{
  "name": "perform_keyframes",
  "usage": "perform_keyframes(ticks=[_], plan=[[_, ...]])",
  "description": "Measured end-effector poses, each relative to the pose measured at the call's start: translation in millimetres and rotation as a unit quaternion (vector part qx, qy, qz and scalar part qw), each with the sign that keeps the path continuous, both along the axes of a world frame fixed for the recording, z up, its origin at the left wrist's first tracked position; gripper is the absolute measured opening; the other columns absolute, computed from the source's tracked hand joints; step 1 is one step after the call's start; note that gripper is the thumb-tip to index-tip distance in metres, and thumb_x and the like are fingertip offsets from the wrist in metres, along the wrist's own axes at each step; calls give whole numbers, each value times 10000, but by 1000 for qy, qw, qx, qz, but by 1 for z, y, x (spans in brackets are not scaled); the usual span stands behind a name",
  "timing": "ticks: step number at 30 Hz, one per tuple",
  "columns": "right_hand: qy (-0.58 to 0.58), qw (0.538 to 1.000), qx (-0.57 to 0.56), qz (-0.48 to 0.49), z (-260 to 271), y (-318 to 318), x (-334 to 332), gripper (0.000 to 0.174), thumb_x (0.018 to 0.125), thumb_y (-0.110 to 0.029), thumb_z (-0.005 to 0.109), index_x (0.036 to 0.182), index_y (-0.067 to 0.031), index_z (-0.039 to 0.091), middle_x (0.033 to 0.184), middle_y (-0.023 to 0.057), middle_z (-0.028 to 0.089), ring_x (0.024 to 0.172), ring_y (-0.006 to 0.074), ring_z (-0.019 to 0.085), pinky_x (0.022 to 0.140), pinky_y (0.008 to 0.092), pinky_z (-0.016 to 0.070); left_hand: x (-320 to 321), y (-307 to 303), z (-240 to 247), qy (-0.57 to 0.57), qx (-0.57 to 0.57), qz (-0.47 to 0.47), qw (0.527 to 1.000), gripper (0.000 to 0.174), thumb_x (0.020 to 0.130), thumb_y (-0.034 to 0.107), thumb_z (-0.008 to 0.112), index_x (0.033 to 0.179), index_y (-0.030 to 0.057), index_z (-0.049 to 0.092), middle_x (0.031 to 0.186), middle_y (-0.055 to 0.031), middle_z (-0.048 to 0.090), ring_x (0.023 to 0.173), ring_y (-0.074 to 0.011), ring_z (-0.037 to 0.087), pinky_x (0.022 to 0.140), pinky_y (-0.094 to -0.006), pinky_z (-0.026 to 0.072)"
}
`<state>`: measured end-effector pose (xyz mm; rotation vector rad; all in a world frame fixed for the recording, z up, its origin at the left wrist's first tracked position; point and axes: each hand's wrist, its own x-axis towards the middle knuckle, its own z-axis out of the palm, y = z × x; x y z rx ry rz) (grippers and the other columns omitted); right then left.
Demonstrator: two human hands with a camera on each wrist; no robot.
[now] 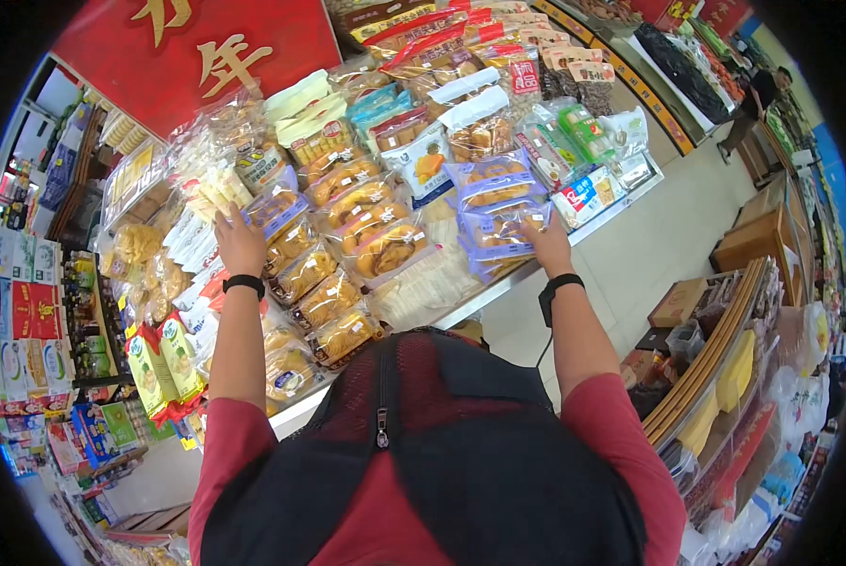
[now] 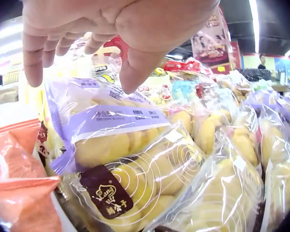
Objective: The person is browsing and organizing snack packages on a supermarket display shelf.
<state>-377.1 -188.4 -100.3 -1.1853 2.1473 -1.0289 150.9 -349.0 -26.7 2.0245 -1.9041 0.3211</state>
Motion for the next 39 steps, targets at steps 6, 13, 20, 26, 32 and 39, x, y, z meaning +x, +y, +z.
perform_keyframes(ticks=[6, 13, 20, 26, 32, 39], plan=[[-65, 997, -28, -18, 25, 2, 15, 627, 765, -225, 725, 1274, 28, 459, 1133, 158, 624, 1022, 271, 608, 903, 358, 452, 2, 10, -7, -62, 95, -82, 990, 508, 812, 110, 572, 1311, 91, 475, 1397, -221, 385, 1262, -408, 377, 1017, -492, 363], [-139, 988, -54, -31, 33, 15, 20, 629, 778, -176, 711, 1312, 25, 448, 1158, 120, 599, 1045, 205, 568, 925, 320, 434, 25, -5, -25, -71, 93, -96, 989, 565, 799, 107, 606, 1338, 111, 439, 1406, -201, 368, 1294, -415, 345, 1036, -499, 350], [-209, 974, -84, 31, 83, 14, 58, 618, 795, -123, 696, 1330, 36, 432, 1177, 109, 585, 1047, 172, 560, 922, 292, 439, -53, 39, 21, 83, 87, -252, 960, 720, 794, 252, 709, 1377, 10, 364, 1343, -229, 441, 1268, -394, 391, 1054, -441, 347], [-216, 960, -113, 137, 115, -3, 117, 783, 801, -160, 719, 1416, 65, 289, 1267, 143, 530, 1117, 183, 536, 948, 303, 436, -122, 102, 46, 243, 118, -431, 861, 793, 794, 362, 715, 1385, -12, 343, 1368, -239, 442, 1239, -367, 464, 1036, -435, 374], [-143, 957, -116, 224, 118, -2, 176, 831, 784, -193, 730, 1415, 87, 267, 1336, 212, 461, 1199, 238, 490, 1004, 337, 401, -114, 111, 77, 153, 244, -444, 848, 803, 740, 396, 739, 1350, 3, 397, 1113, -206, 603, 1044, -385, 572, 881, -441, 454], [-120, 947, -128, 270, 107, -2, 200, 841, 818, -259, 716, 1457, -1, 233, 1308, 210, 458, 1167, 261, 481, 1015, 379, 372, -72, 92, 77, 202, 291, -407, 842, 629, 767, 353, 700, 1283, 57, 496, 1125, -176, 626, 1029, -332, 606, 859, -419, 475]])
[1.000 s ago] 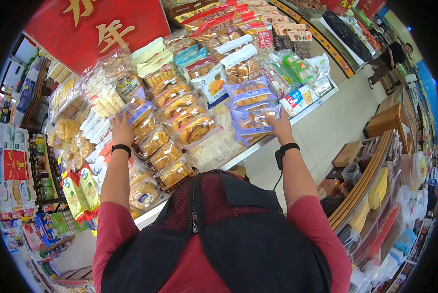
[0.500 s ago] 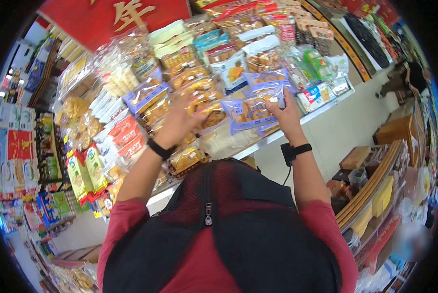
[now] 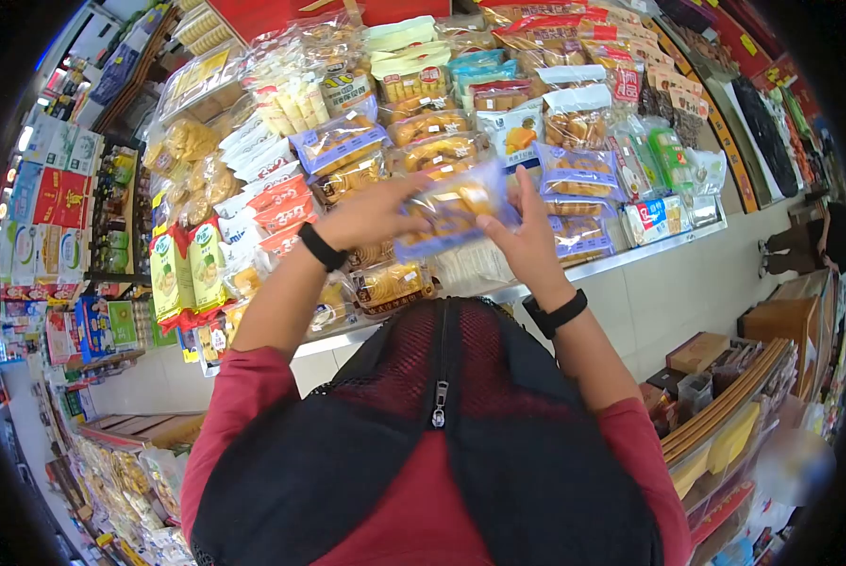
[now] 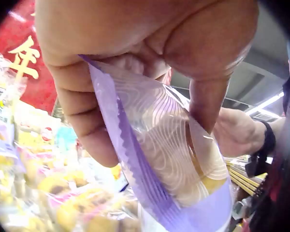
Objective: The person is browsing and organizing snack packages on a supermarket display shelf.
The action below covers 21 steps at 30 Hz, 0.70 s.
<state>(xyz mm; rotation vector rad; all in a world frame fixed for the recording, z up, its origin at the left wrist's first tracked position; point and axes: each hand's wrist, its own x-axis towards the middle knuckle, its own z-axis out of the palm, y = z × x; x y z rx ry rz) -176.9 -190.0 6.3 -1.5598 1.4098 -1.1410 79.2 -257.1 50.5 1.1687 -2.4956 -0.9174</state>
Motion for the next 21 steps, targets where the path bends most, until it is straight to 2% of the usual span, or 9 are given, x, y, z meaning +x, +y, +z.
perform_keyframes(ticks=[2, 5, 7, 11, 13, 16, 17, 19, 21], plan=[[-5, 1000, 3, -17, -6, -1, -13, 829, 825, -248, 708, 1460, -8, 233, 1315, 204, 454, 1159, 256, 484, 1011, 379, 375, 28, -24, -5, 18, -11, 23, 1000, 621, 777, 349, 687, 1292, 54, 506, 1137, -179, 628, 1022, -333, 611, 869, -401, 475], [-32, 999, 12, -41, -21, 1, -35, 793, 835, -203, 687, 1463, -19, 239, 1315, 184, 461, 1135, 251, 498, 994, 370, 390, 63, -55, 6, -52, 22, 84, 995, 604, 771, 297, 717, 1286, 48, 525, 1156, -198, 623, 1069, -341, 593, 905, -393, 455], [-72, 994, 41, -75, -33, 6, -48, 764, 830, -170, 676, 1455, -14, 264, 1309, 181, 468, 1128, 247, 503, 980, 355, 402, 87, -77, -5, -127, -13, 126, 984, 612, 760, 296, 717, 1291, 60, 523, 1142, -203, 626, 1072, -347, 588, 913, -394, 451], [-85, 987, 85, -110, -47, 19, -64, 736, 827, -147, 667, 1444, -8, 290, 1304, 193, 470, 1124, 233, 503, 954, 344, 421, 105, -95, -11, -181, -8, 117, 977, 490, 765, 291, 680, 1179, 53, 570, 1054, -197, 652, 991, -351, 619, 838, -424, 474], [-70, 983, 105, -132, -63, 24, -77, 721, 855, -130, 657, 1454, -21, 272, 1313, 142, 456, 1031, 144, 527, 907, 290, 443, 114, -108, -35, -185, -30, 92, 978, 447, 767, 272, 669, 1136, 40, 568, 1031, -203, 654, 977, -362, 620, 821, -432, 474], [-79, 977, 98, -175, -70, 27, -90, 710, 851, -137, 664, 1444, -13, 295, 1304, 134, 462, 1015, 130, 517, 883, 269, 440, 115, -117, -45, -182, 26, 88, 979, 478, 769, 260, 670, 1178, 37, 561, 1004, -190, 665, 963, -328, 633, 826, -402, 479], [-76, 973, 100, -192, -78, 27, -101, 710, 851, -137, 664, 1444, -13, 295, 1304, 134, 462, 1015, 130, 517, 883, 269, 440, 111, -115, -39, -191, 32, 88, 977, 499, 769, 253, 670, 1203, 36, 555, 998, -184, 669, 962, -315, 637, 830, -392, 480], [7, 968, 115, -225, -93, 23, -121, 738, 778, -224, 717, 1391, 14, 382, 1270, 176, 509, 1017, 214, 540, 885, 325, 451, 103, -114, -27, -199, 72, 108, 971, 551, 770, 239, 666, 1264, 37, 530, 994, -171, 677, 966, -300, 641, 842, -379, 481], [38, 960, 121, -248, -86, 20, -134, 707, 775, -240, 709, 1358, 35, 418, 1232, 205, 544, 1074, 246, 550, 882, 336, 448, 110, -125, -39, -221, 43, 102, 969, 611, 767, 242, 664, 1317, 39, 491, 998, -161, 680, 965, -302, 641, 852, -377, 479]])
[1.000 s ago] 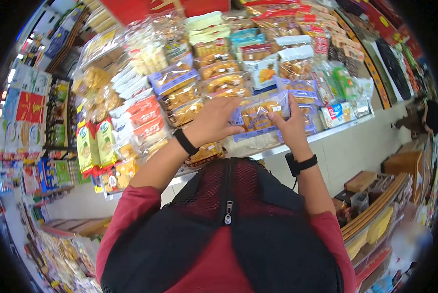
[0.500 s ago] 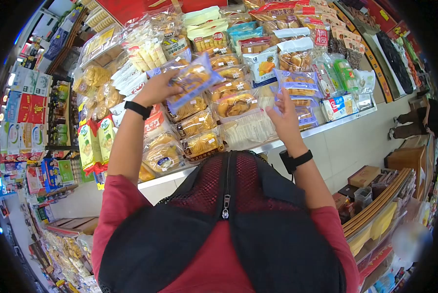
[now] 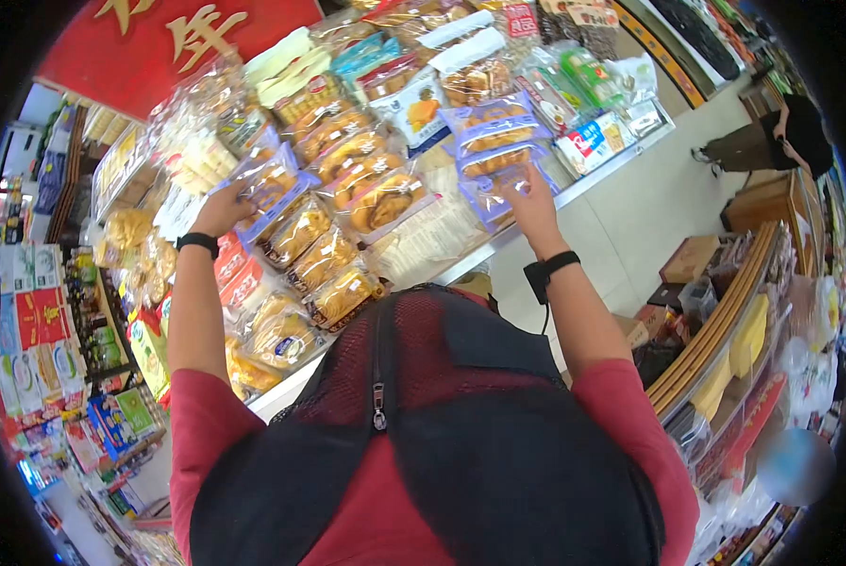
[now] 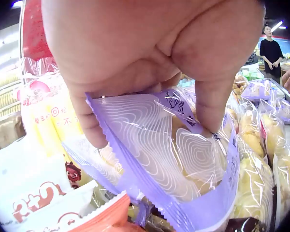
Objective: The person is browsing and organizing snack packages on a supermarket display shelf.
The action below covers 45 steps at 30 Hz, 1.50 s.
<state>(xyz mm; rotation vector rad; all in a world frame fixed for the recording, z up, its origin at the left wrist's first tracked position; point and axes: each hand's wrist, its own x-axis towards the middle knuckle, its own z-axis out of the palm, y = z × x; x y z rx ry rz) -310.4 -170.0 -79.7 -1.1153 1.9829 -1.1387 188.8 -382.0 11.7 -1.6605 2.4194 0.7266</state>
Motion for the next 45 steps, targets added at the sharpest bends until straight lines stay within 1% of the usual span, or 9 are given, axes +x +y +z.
perform_keyframes(ticks=[4, 7, 10, 13, 19, 22, 28, 43, 45], plan=[[-36, 999, -21, 0, -10, -17, -38, 661, 796, -282, 675, 1299, 89, 460, 1222, 266, 562, 1150, 335, 541, 970, 369, 411, -3, -1, -3, -45, 0, 4, 999, 676, 761, 241, 657, 1367, 39, 438, 1043, -178, 665, 996, -316, 626, 875, -382, 471], [132, 990, -24, -38, -39, -39, -80, 719, 827, -416, 621, 1282, 117, 461, 1238, 302, 543, 1186, 385, 517, 1008, 390, 388, -4, -6, -7, -8, 115, 41, 992, 688, 753, 225, 657, 1369, 20, 428, 1123, -208, 628, 1053, -341, 596, 907, -388, 456], [143, 985, 11, -97, -28, -60, -90, 684, 859, -405, 626, 1316, 74, 456, 1223, 202, 579, 1109, 261, 564, 957, 327, 408, -10, 5, -1, -55, 24, -1, 998, 689, 752, 226, 672, 1356, -2, 432, 1212, -227, 575, 1118, -357, 555, 954, -395, 435], [105, 989, 33, -97, -26, -80, -99, 751, 855, -509, 585, 1291, 92, 470, 1205, 249, 580, 1134, 329, 554, 966, 368, 409, -23, 26, 15, -24, -141, 9, 990, 634, 777, 242, 678, 1322, -2, 467, 1301, -231, 510, 1203, -365, 492, 1008, -418, 403], [78, 989, 119, -40, -19, -108, -93, 687, 845, -515, 581, 1184, 83, 564, 1118, 279, 612, 1075, 370, 588, 907, 392, 441, -62, 78, 33, 56, -169, 25, 984, 547, 802, 179, 662, 1290, -1, 492, 1301, -224, 511, 1199, -379, 483, 1024, -427, 382], [48, 996, 70, -30, -26, -113, -94, 607, 822, -437, 645, 1132, 82, 589, 1043, 252, 646, 972, 343, 627, 860, 396, 457, -77, 101, 31, 121, -138, 39, 982, 497, 820, 168, 655, 1269, 12, 508, 1282, -215, 527, 1200, -380, 480, 1028, -422, 372], [-214, 965, -97, -114, 3, -97, -72, 336, 837, -176, 676, 1095, 20, 582, 880, 54, 611, 747, 121, 586, 647, 251, 505, -93, 127, 28, 171, -99, 21, 980, 503, 857, 206, 647, 1301, 27, 493, 1312, -185, 522, 1238, -338, 472, 1043, -396, 361], [-306, 926, -79, 207, 75, -45, 94, 263, 872, -111, 649, 1111, -26, 577, 936, 26, 635, 813, 88, 582, 734, 239, 481, -133, 145, 30, 279, -130, -73, 949, 828, 776, 326, 727, 1420, 18, 308, 1301, -253, 498, 1209, -360, 484, 1014, -404, 390], [-336, 904, -48, 260, 72, -44, 110, 310, 871, -126, 655, 1150, -26, 565, 1008, 44, 622, 887, 98, 580, 794, 257, 480, -127, 145, 38, 295, 81, -18, 952, 860, 757, 308, 751, 1433, 16, 308, 1411, -228, 413, 1300, -337, 419, 1072, -372, 335]])
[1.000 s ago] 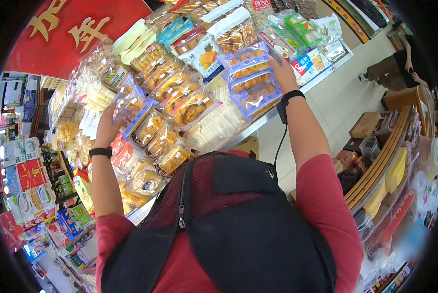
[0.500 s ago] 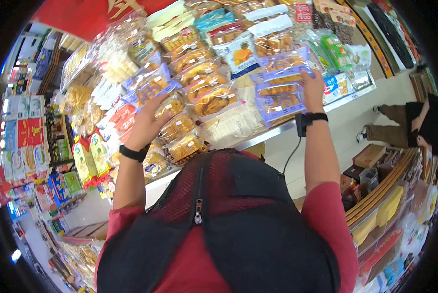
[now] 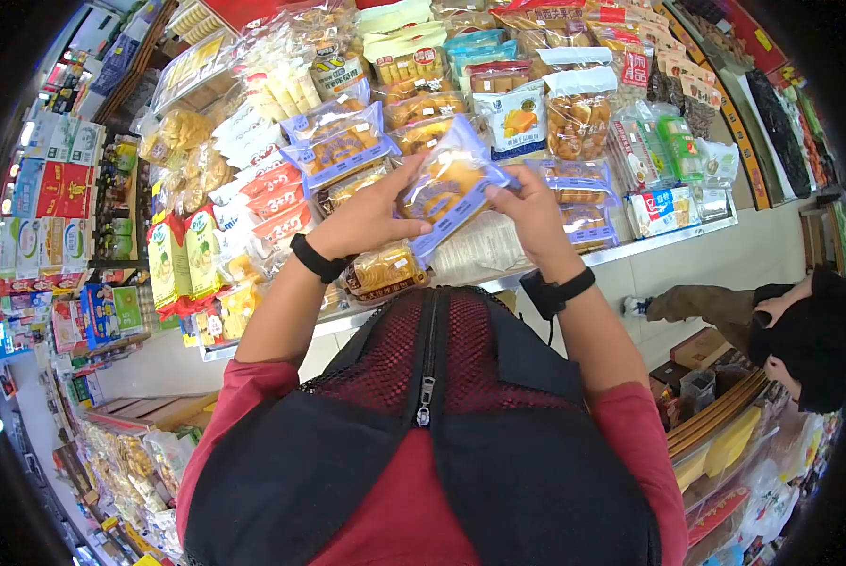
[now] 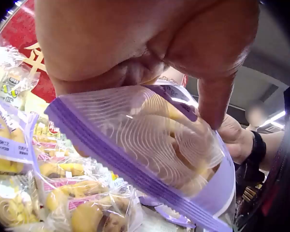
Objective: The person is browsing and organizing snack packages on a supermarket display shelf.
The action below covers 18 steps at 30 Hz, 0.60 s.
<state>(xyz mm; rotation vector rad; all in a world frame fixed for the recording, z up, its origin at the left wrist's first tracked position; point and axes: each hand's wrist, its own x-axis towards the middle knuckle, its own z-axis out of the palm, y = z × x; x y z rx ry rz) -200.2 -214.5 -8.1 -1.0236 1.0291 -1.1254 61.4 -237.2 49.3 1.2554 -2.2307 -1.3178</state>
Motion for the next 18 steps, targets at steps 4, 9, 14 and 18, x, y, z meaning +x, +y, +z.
perform_keyframes(ticks=[4, 9, 14, 18], plan=[[-22, 999, 23, 24, 0, 0, 7, 342, 874, -133, 648, 1183, -23, 551, 1111, 74, 596, 941, 118, 578, 819, 257, 476, 28, -9, -16, -28, -111, 11, 993, 821, 751, 254, 731, 1431, 41, 324, 1310, -206, 529, 1039, -310, 620, 932, -378, 447], [92, 984, 24, -152, -42, -15, -54, 371, 890, -94, 607, 1236, 0, 512, 1123, 85, 603, 1011, 156, 568, 875, 291, 467, 72, -40, -5, -145, -110, 81, 980, 794, 740, 225, 729, 1421, 67, 352, 1249, -206, 565, 994, -324, 621, 877, -394, 472], [204, 945, 51, -251, -72, -15, -128, 397, 851, -141, 623, 1209, 10, 544, 1110, 100, 608, 990, 162, 572, 874, 288, 455, 85, -51, 5, -306, -153, 59, 938, 658, 763, 209, 665, 1361, 119, 406, 1121, -183, 609, 968, -350, 614, 818, -445, 489], [322, 902, 31, -284, -116, -16, -171, 556, 812, -292, 636, 1240, 45, 526, 1185, 198, 588, 1085, 279, 565, 953, 356, 423, 87, -58, -24, -277, -203, 2, 939, 645, 747, 168, 669, 1342, 124, 426, 1166, -172, 587, 974, -355, 613, 802, -450, 496]])
